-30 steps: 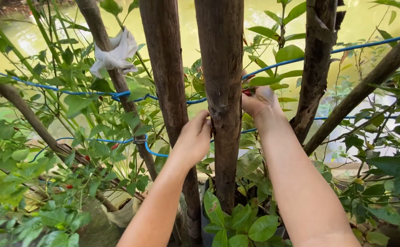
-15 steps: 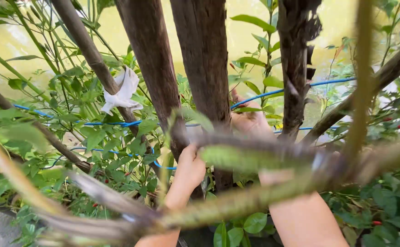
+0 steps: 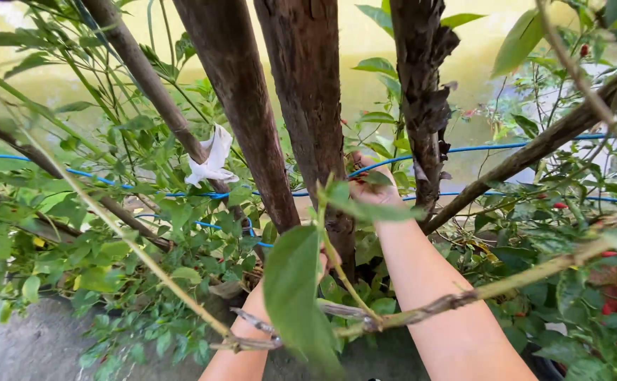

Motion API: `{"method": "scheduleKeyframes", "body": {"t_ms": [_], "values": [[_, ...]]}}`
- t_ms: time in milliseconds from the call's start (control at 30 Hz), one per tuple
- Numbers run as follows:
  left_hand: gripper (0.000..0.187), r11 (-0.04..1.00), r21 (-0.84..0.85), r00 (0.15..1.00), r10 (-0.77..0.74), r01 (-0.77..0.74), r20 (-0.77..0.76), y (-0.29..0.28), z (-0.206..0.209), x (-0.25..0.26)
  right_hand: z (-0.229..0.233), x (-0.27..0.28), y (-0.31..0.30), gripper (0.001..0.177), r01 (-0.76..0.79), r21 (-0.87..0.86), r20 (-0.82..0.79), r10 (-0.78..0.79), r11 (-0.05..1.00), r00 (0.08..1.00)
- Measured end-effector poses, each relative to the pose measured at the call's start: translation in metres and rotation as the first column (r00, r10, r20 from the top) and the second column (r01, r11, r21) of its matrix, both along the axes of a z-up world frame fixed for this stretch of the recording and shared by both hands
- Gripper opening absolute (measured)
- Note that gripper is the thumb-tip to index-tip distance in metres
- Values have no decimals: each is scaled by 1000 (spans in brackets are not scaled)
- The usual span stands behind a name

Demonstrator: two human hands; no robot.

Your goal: Picking small red and green chili peppers from a plant.

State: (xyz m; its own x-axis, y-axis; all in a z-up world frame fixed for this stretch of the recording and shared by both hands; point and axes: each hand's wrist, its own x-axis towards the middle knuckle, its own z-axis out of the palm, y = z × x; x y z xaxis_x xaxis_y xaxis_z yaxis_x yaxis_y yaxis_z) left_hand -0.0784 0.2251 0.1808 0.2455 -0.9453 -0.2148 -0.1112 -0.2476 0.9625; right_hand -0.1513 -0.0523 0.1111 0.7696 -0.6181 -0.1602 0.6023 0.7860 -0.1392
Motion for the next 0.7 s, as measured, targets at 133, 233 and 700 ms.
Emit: {"method": "scheduleKeyframes", "body": {"t_ms": [133,233,700], "values": [[22,986,-162,913,43,25,406,-8,76,-35,7,-4,3,32,23,25,6,-23,999,1000],[24,991,-126,934,84,-42,348,-17,96,-44,-10,-2,-10,37,25,124,20,-28,992,999],[25,945,-270,961,233,-186,153,-39,83,-71,-20,-6,5,32,3,24,-38,-2,1000,999]]}}
